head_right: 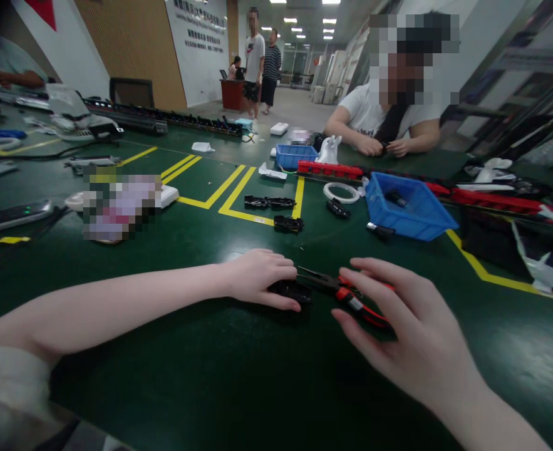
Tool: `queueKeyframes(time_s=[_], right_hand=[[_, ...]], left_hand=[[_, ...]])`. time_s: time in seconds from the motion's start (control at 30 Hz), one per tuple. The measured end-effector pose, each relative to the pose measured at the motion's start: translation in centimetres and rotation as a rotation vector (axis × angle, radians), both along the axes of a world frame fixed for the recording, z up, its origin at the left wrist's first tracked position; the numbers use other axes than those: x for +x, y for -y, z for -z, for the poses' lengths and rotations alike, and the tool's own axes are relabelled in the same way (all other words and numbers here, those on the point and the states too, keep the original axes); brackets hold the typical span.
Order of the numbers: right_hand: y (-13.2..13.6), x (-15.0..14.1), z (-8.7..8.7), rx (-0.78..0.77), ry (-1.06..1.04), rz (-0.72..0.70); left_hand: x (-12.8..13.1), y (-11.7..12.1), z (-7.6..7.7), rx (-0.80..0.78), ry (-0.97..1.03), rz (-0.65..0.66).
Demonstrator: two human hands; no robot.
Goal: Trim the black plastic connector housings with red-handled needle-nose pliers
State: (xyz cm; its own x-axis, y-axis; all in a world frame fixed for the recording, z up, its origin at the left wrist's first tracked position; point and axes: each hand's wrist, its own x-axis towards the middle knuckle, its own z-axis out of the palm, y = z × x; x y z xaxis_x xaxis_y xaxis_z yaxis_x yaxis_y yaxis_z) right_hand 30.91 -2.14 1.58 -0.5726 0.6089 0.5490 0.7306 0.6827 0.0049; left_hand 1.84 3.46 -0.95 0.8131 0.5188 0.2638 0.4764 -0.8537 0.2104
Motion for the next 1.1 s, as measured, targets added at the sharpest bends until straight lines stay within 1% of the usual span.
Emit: queueKeyframes(time_s=[0.07,0.13,0.2,0.3,0.5,0.7,0.8,0.87,0.93,1.03,1.1], right_hand=[[-2.9,-0.3,1.3,-0.089,0.046,0.021],[-4.7,0.5,2.7,-0.187,0.087,0.044],[-5.3,1.6,3.5,-0.276,0.115,0.060],[-4.7,2.4,3.7,-0.308,0.144,0.065],[-3.3,0.9,3.1,-0.215,0.160,0.149],[-3.1,0.8,3.4,-0.248,0.041,0.314],[-3.2,1.0,3.3,-0.237,0.017,0.362],[-3.2,1.2,3.1,-0.189,0.031,0.352],[-3.1,1.4,2.7,-0.092,0.060,0.305],[-2.8,1.5,1.9,0.071,0.078,0.190],[-2.5,1.5,1.3,0.132,0.064,0.095]], left_hand=[[0.0,0.0,-0.1,-0.011,-0.006,-0.007],[0.0,0.0,-0.3,-0.021,-0.011,-0.004],[0.1,0.1,-0.4,-0.036,-0.018,0.001],[0.1,0.1,-0.4,-0.050,-0.033,-0.001],[0.2,0.2,-0.5,-0.048,-0.039,-0.015],[0.2,0.3,-0.5,-0.040,-0.052,-0.028],[0.2,0.2,-0.6,-0.045,-0.061,-0.034],[0.2,0.2,-0.6,-0.057,-0.061,-0.034],[0.3,0.2,-0.6,-0.069,-0.062,-0.038],[0.3,0.2,-0.6,-0.075,-0.074,-0.050],[0.3,0.2,-0.6,-0.080,-0.074,-0.052]])
